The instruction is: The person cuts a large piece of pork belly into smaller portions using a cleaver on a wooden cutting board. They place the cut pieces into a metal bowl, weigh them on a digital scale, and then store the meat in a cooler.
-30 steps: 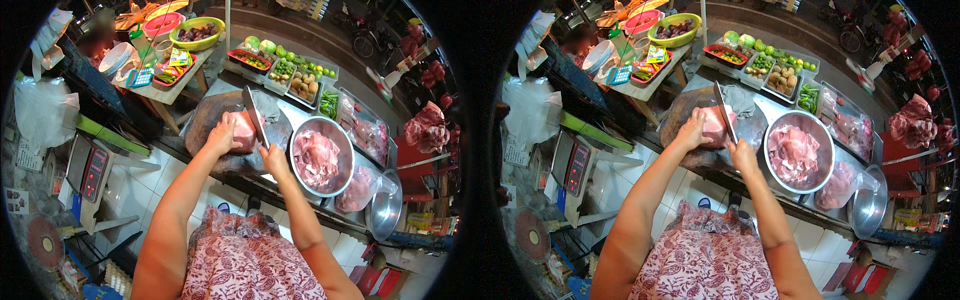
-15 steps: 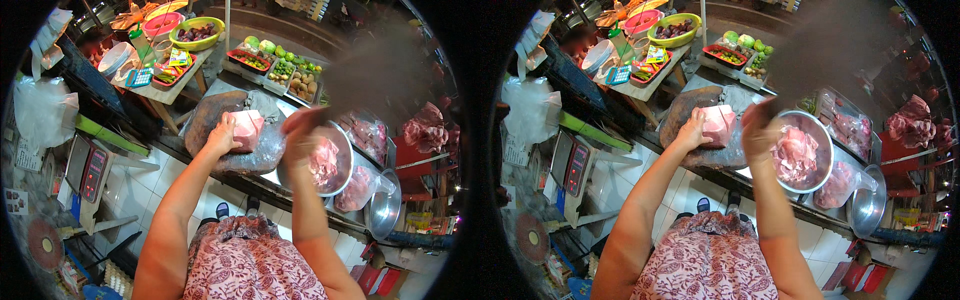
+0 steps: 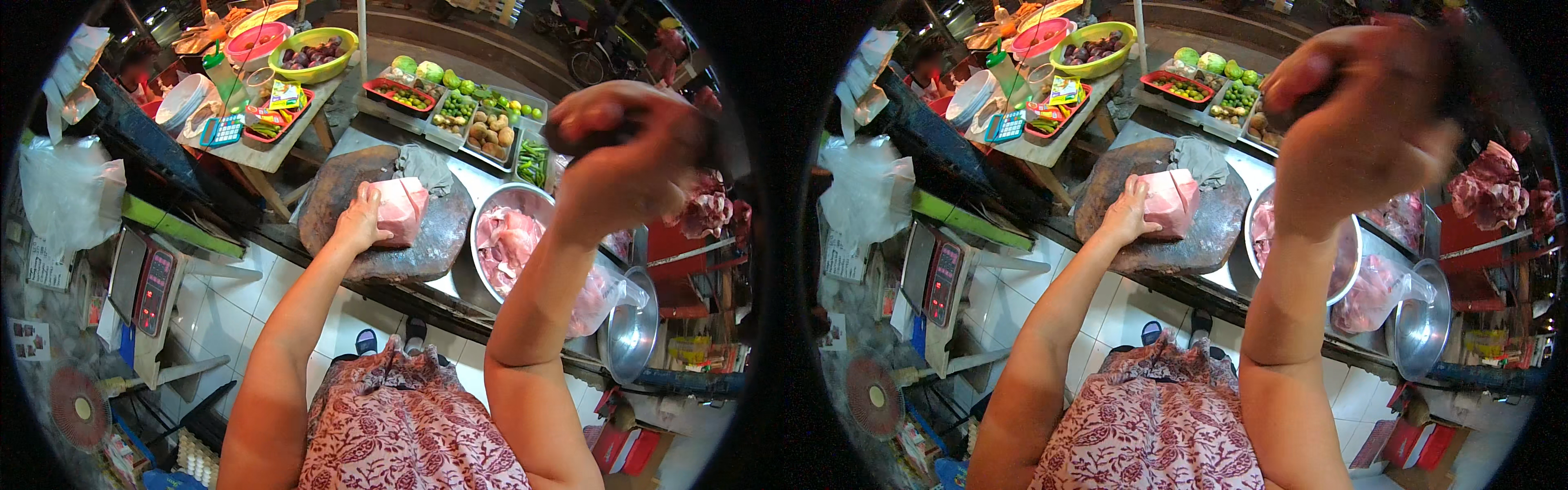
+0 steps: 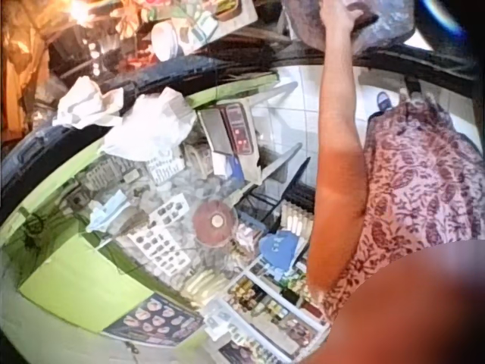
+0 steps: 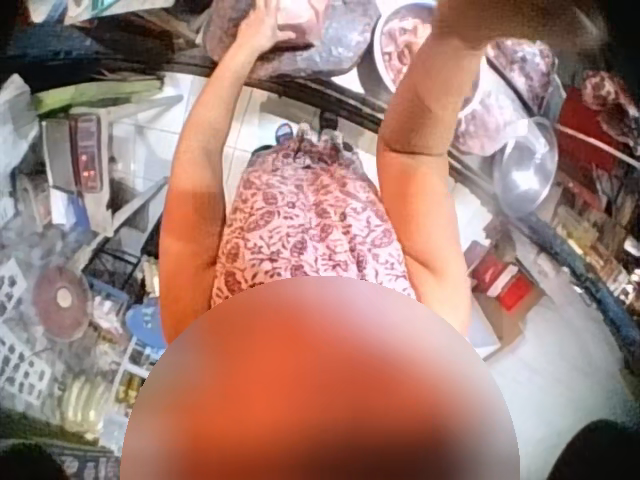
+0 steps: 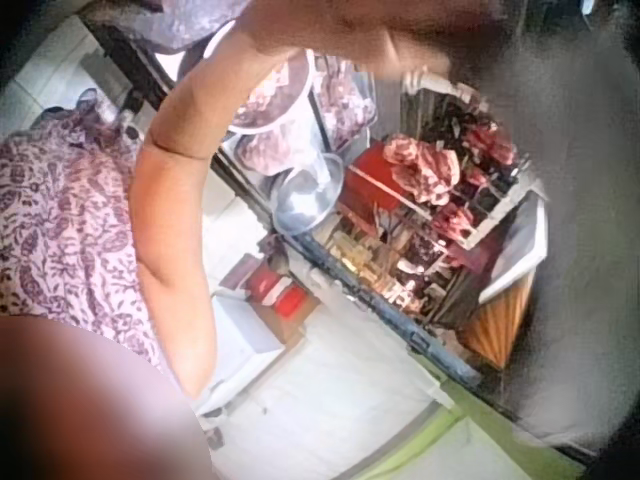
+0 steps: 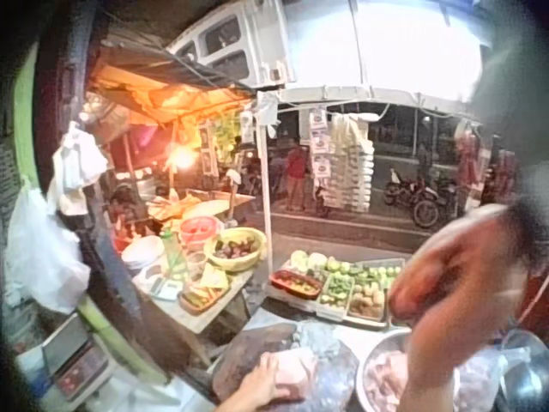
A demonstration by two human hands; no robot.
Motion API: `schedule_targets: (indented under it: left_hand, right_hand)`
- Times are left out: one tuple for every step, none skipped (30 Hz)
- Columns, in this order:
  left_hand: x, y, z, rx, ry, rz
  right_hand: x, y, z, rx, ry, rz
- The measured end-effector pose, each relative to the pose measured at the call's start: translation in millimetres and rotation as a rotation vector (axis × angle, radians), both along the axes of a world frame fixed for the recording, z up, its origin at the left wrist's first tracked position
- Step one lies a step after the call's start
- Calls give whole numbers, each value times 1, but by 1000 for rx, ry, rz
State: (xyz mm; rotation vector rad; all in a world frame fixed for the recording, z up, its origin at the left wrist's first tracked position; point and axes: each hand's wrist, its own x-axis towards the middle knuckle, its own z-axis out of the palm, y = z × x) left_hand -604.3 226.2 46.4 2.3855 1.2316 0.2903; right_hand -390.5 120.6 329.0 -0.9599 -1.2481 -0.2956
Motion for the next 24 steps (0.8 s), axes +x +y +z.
schedule_targets:
  left_hand:
    - [0,0,1,-17,17,7]
    - [0,0,1,-14,6,8]
    - [0,0,1,-19,1,7]
    - [-1,-1,1,-30,-1,6]
    - [-1,-1,2,-9,2,8]
    - [-2,-1,1,1,7,6]
    - [-2,-3,0,31,-13,5]
    - [-3,-1,0,-1,-3,-12]
    - [-3,-4,-1,8,-5,-28]
    - [-3,-3,-1,21,-9,-12]
    - [-3,-5,-2,19,-7,-11]
    - [-3,-4,-2,29,-7,-6]
    - [-3,-5,-3,60,-35,0]
    - [-2,-5,-4,26,-29,-3]
    - [-2,-4,-4,20,-49,-14]
    - [-2,-3,-3,17,-68,-15]
    - [-1,-2,-3,47,-48,-16]
    - [-1,-2,-3,27,-35,-22]
    - [0,-1,-2,32,-38,-22]
    - [-1,-1,-2,25,-30,-18]
    - [0,0,-2,13,-4,-13]
    - [0,-1,-2,39,-24,-6]
    - [0,-1,-2,34,-23,-4]
    - [-1,-1,-2,11,-11,-5]
  right_hand:
    - [2,2,12,106,32,111]
    - [3,2,-3,195,157,334]
    - [0,5,-14,235,120,593]
    - [-10,8,-64,104,215,385]
    - [-39,1,-114,-231,248,91]
    - [-53,-4,-166,-679,153,-96]
    - [-59,-13,-213,-1118,6,-120]
    - [-62,-23,-254,-1404,-7,-53]
    - [-54,-22,-281,-1402,-18,-68]
    - [-48,-23,-294,-1401,-28,-83]
    - [-42,-24,-296,-1411,-35,-93]
    - [-30,-23,-281,-1348,61,-24]
    - [-20,-20,-254,-1193,-25,-36]
    - [-18,-18,-221,-951,-56,-73]
    - [-19,-11,-181,-872,83,4]
    - [-18,-8,-139,-600,31,-12]
    - [-15,-5,-95,-441,-20,-87]
    - [-16,-6,-58,-328,29,-114]
    - [-13,-9,-26,-186,6,-121]
    - [-12,-4,-9,-80,50,-89]
    - [-11,1,3,27,99,-58]
    - [-7,5,3,172,161,80]
    - [-9,6,-15,220,297,161]
    - [-21,7,-54,113,360,141]
